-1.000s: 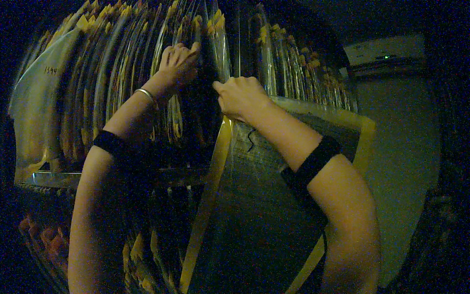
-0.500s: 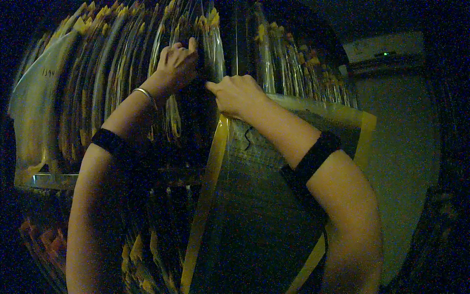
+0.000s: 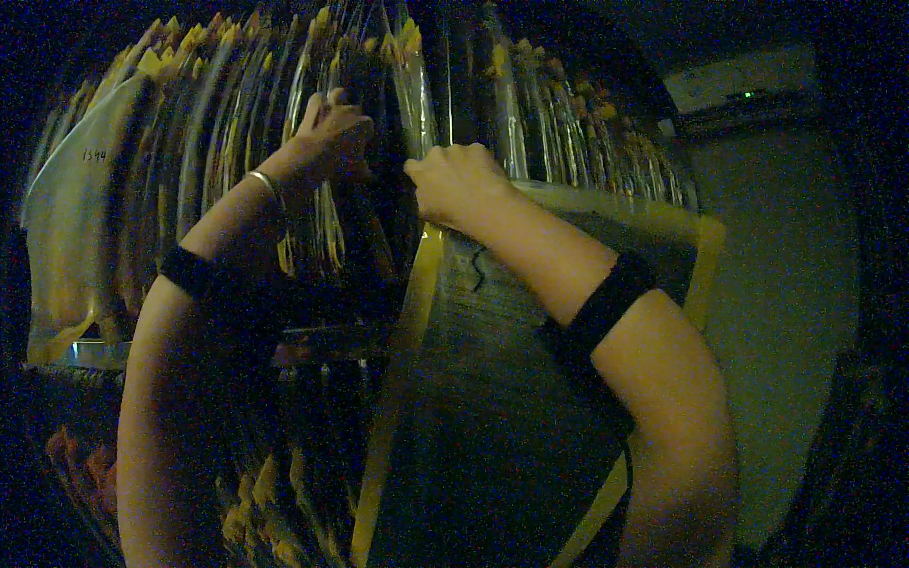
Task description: Picking up stencils or printed films from a light table and filing them into a hanging storage system.
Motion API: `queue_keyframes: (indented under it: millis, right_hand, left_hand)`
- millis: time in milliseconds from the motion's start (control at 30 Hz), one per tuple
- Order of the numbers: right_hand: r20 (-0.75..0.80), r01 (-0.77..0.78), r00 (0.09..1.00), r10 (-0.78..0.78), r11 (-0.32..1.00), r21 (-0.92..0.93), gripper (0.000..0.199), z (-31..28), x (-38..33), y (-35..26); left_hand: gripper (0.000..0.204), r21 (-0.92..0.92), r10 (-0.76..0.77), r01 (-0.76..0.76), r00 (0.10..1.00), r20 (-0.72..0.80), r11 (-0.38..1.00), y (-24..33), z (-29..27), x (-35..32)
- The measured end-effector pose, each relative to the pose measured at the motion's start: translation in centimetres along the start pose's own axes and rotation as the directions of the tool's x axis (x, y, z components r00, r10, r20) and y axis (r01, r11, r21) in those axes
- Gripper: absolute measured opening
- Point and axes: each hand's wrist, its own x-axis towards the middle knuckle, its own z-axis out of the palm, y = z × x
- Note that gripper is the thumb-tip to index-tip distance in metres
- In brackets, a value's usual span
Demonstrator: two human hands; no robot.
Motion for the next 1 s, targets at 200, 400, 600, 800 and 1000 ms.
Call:
queue_keyframes:
  millis: [200, 400, 600, 800, 1000]
  right_hand:
    - [0.023, -0.003, 1.0, 0.003, 1.0, -0.01, 0.046, -0.2, -0.2, -0.2]
    - [0.015, -0.005, 1.0, 0.006, 0.999, -0.041, 0.047, -0.2, -0.1, 0.0]
    - [0.008, -0.012, 1.0, 0.012, 1.0, -0.018, 0.049, -0.3, -0.2, -0.2]
    - [-0.006, 0.014, 1.0, -0.014, 1.0, 0.027, 0.046, 0.0, -0.6, 0.3]
    - [-0.099, 0.051, 0.994, -0.045, 0.997, 0.063, 0.039, 0.5, -0.7, 0.6]
  left_hand:
    - [0.066, -0.023, -0.026, 0.03, 0.991, 0.129, 0.999, 0.7, -1.9, -1.4]
    - [0.072, -0.008, -0.07, 0.072, 0.989, 0.128, 0.997, 1.2, -1.5, -1.3]
    - [0.058, 0.017, -0.093, 0.092, 0.994, 0.051, 0.996, 1.3, -0.8, -1.3]
    - [0.034, -0.19, -0.246, 0.246, 0.969, 0.021, 0.95, 2.1, -1.2, 0.4]
    - [0.011, -0.188, -0.23, 0.211, 0.969, -0.087, 0.959, 1.5, -0.8, 1.6]
